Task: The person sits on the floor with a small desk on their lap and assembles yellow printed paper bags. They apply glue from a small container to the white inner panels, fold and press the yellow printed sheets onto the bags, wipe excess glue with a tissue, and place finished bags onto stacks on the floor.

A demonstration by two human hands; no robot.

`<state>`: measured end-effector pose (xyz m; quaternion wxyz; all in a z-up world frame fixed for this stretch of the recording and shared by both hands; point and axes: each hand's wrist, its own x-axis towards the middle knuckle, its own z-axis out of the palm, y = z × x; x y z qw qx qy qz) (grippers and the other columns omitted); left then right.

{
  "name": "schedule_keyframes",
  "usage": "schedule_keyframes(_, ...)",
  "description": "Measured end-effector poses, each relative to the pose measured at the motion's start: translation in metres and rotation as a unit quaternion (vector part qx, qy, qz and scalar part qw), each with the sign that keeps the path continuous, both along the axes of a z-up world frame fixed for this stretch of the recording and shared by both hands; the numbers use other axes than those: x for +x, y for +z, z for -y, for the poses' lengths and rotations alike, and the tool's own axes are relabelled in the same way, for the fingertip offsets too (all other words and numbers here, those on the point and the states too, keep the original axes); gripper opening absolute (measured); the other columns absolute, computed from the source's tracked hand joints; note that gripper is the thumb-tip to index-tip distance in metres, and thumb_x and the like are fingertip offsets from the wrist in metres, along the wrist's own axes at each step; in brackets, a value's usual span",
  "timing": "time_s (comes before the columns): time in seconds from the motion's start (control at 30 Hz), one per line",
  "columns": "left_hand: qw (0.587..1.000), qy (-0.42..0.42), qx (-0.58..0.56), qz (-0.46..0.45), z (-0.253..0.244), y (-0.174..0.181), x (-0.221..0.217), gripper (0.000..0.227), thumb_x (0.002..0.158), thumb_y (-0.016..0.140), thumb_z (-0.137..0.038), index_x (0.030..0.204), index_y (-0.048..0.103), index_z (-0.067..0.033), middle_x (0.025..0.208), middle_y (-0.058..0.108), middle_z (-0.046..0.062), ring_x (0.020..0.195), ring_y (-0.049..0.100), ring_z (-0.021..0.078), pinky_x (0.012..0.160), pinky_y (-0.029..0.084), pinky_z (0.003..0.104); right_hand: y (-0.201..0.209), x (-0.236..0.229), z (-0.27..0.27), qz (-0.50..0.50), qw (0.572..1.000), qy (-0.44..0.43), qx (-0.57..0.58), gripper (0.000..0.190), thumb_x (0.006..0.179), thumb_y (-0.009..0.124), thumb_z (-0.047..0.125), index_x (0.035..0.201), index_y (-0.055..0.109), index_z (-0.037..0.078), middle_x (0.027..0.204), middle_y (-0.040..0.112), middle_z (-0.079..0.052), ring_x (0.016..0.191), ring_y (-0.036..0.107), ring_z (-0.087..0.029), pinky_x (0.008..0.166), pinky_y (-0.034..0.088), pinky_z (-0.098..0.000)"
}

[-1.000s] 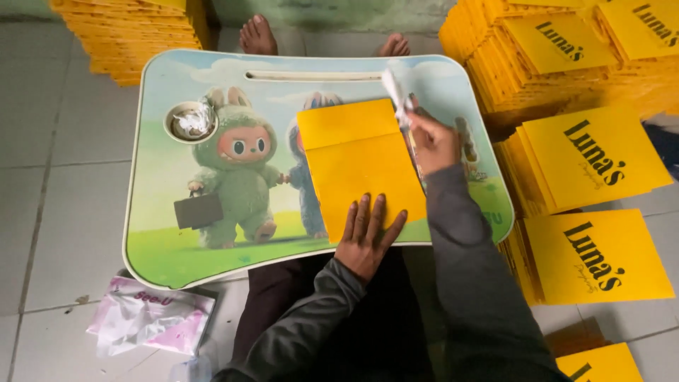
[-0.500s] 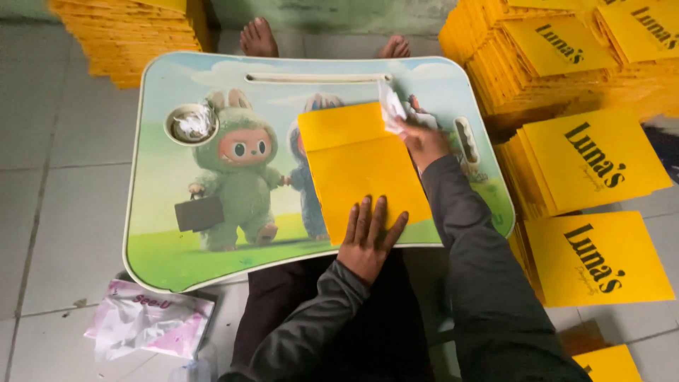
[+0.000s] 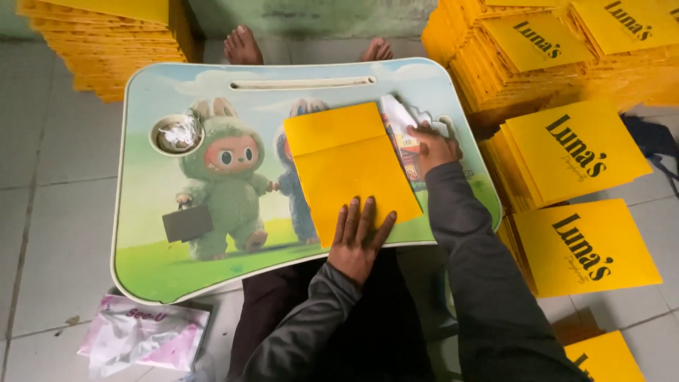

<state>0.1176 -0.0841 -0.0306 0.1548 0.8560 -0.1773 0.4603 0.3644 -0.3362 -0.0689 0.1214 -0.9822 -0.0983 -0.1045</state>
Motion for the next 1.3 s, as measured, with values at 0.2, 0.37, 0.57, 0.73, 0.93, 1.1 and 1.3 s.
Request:
schedule_keyframes(0.2, 0.995, -0.068, -0.008, -0.074, -0.020, 0.009, -0.008, 0.050, 0.091, 0.073, -0.026, 0.139, 0.063, -0.0262, 0.142, 0.058, 0.021, 0.132, 0.055, 0.0476, 0.114, 0.040, 0.056, 0.096, -0.243, -0.035, 0.159, 0.921, -0.028, 0.353, 0.031, 0.103, 0.061, 0.014, 0.130, 0.073, 0.008, 0.107, 0.074, -0.017, 0.094, 0.071, -0.029, 0.085, 0.057, -0.0427)
schedule_keyframes(0.37, 0.978, -0.119, -0.012, -0.172, -0.028, 0.029, -0.012, 0.056, 0.085, 0.071, -0.055, 0.129, 0.070, -0.0201, 0.140, 0.057, 0.017, 0.136, 0.050, 0.0440, 0.115, 0.037, 0.058, -0.035, -0.362, -0.007, 0.176, 0.965, -0.084, 0.177, 0.023, 0.103, 0.054, 0.015, 0.100, 0.077, 0.019, 0.127, 0.071, 0.002, 0.104, 0.073, -0.019, 0.086, 0.059, -0.0327)
schedule_keyframes(0.57, 0.964, 0.047, -0.002, -0.263, -0.050, 0.059, 0.001, 0.083, 0.085, 0.064, -0.067, 0.156, 0.049, -0.0274, 0.165, 0.024, 0.027, 0.146, 0.016, 0.0619, 0.108, 0.024, 0.079, -0.044, -0.375, 0.012, -0.137, 0.967, 0.007, 0.214, 0.022, 0.095, 0.060, 0.017, 0.110, 0.075, 0.023, 0.092, 0.078, -0.004, 0.090, 0.074, -0.032, 0.078, 0.061, -0.0454)
schedule_keyframes(0.73, 0.959, 0.098, -0.031, -0.265, -0.067, 0.041, 0.016, 0.095, 0.092, 0.061, -0.063, 0.159, 0.037, 0.0012, 0.151, 0.040, 0.045, 0.135, 0.038, 0.0669, 0.105, 0.029, 0.077, 0.114, -0.273, -0.050, 0.167, 0.975, -0.043, 0.140, 0.044, 0.098, 0.066, 0.032, 0.135, 0.063, 0.010, 0.124, 0.071, -0.009, 0.113, 0.065, -0.032, 0.099, 0.049, -0.0442)
schedule_keyframes(0.93, 0.949, -0.050, -0.182, -0.254, -0.053, 0.080, 0.000, 0.065, 0.096, 0.061, 0.007, 0.156, 0.035, 0.0154, 0.114, 0.049, 0.031, 0.094, 0.042, 0.0410, 0.084, 0.026, 0.048, 0.047, -0.194, -0.113, 0.161, 0.977, -0.092, 0.107, 0.077, 0.096, 0.052, 0.053, 0.145, 0.048, -0.006, 0.159, 0.039, -0.025, 0.152, 0.029, -0.047, 0.124, 0.023, -0.0635)
schedule_keyframes(1.1, 0.749, -0.131, -0.531, -0.374, -0.027, 0.141, -0.032, 0.045, 0.103, 0.042, 0.003, 0.146, 0.048, -0.0122, 0.099, 0.057, -0.003, 0.050, 0.035, -0.0047, 0.040, 0.026, 0.012, 0.108, -0.262, -0.086, 0.106, 0.888, -0.039, 0.445, 0.066, 0.090, 0.069, 0.034, 0.143, 0.046, 0.002, 0.129, 0.060, -0.017, 0.112, 0.065, -0.032, 0.097, 0.055, -0.0391)
schedule_keyframes(1.3, 0.412, -0.380, -0.806, -0.189, 0.047, 0.154, -0.071, 0.155, 0.064, 0.105, 0.022, 0.173, 0.001, -0.0175, 0.187, 0.023, 0.019, 0.159, 0.052, 0.0381, 0.114, 0.070, 0.049, 0.129, -0.398, 0.001, 0.058, 0.646, -0.027, 0.761, 0.070, 0.091, 0.074, 0.023, 0.149, 0.046, -0.001, 0.140, 0.060, -0.014, 0.119, 0.060, -0.026, 0.102, 0.047, -0.0408)
